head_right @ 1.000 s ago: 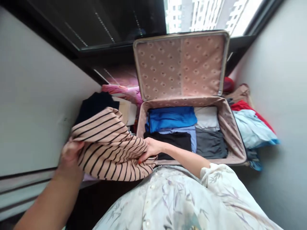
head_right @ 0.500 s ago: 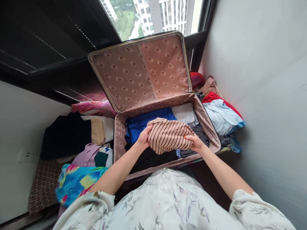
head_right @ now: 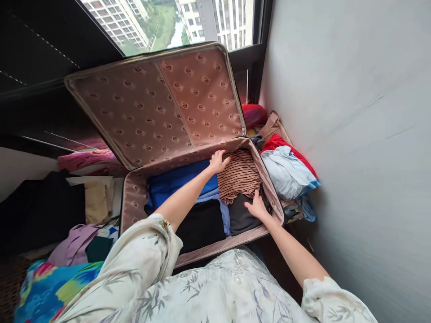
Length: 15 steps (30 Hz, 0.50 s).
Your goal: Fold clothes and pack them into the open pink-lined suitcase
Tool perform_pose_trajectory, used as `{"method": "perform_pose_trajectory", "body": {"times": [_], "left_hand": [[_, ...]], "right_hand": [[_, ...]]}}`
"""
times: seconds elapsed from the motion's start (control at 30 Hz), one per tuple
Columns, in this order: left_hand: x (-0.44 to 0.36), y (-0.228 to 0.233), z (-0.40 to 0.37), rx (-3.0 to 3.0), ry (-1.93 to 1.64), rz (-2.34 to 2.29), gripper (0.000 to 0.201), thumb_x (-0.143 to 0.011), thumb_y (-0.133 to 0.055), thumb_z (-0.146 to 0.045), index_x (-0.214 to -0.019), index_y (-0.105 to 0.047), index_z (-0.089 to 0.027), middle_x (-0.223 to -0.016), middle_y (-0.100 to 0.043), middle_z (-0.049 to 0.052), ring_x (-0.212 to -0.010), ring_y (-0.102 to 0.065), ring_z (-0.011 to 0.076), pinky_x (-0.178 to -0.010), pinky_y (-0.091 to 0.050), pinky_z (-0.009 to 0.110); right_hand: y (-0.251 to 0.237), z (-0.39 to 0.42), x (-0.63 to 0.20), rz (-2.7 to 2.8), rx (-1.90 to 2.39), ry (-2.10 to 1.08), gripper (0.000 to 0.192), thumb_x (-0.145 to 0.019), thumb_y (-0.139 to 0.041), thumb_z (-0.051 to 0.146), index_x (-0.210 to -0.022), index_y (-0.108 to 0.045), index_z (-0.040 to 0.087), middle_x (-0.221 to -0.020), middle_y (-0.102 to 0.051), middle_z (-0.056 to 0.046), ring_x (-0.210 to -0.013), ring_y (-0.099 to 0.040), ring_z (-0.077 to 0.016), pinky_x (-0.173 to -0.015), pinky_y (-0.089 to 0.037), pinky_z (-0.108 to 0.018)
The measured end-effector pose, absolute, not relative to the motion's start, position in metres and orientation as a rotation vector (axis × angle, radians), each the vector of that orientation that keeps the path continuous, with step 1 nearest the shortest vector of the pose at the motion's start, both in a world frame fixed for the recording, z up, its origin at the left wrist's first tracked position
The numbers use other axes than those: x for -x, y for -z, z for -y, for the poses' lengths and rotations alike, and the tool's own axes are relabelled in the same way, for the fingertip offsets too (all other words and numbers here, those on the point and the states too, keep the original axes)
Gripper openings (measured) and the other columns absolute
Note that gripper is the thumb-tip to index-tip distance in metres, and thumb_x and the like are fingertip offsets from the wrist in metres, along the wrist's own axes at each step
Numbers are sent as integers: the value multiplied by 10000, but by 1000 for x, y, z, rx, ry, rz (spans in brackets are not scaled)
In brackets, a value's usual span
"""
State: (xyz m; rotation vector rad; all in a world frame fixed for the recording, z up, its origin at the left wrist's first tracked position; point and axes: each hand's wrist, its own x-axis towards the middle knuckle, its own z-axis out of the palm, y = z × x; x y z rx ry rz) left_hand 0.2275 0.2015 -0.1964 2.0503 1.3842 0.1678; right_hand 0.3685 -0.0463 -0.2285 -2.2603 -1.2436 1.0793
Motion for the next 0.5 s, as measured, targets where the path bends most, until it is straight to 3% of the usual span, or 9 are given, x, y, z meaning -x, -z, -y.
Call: {"method": "perform_pose_trajectory", "body": {"times": [0.07,0.2,0.33,0.5], "left_hand": [[-214,224,-166,-2196,-71,-1376,651,-987,-568,-432,-1586,-395,-246,-1684,-291,151,-1516,-300,357,-1180,-331,544],[-191,268,-92,-2280,83,-1466,873,-916,-673,-488,-1656,-257,-287,-1744,-73,134,-1586,-98,407,-1212,-281,563],[-207,297,-68,-2288,112,-1500,838,-948,-617,-510,-1662,-240,-284,-1745,-12,158,-1589,-9,442,-1232,-217,610],[-229,323,-74,-2283,191,-1430,744,-983,-529,-529,-1649,-286,-302,-1747,-60,130,-1584,-29,455,-1239,-129,665]], "right_hand": [[230,50,-363,1512,2379,-959,784,-874,-621,309,-1584,-341,127,-1568,-423,-265,-1390,-482,-388,-1074,-455,-557],[229,24,-359,1808,2377,-704,764,-954,-568,370,-1646,-258,276,-1717,-156,-176,-1525,-231,-440,-1105,-388,-618],[257,-22,-364,1937,2427,-528,711,-1002,-509,468,-1651,-257,330,-1740,-89,-150,-1557,-110,-455,-1145,-309,-623],[311,-38,-371,2020,2587,-545,676,-1026,-438,511,-1652,-242,351,-1730,-135,-163,-1535,-164,-476,-1135,-278,-646]]}}
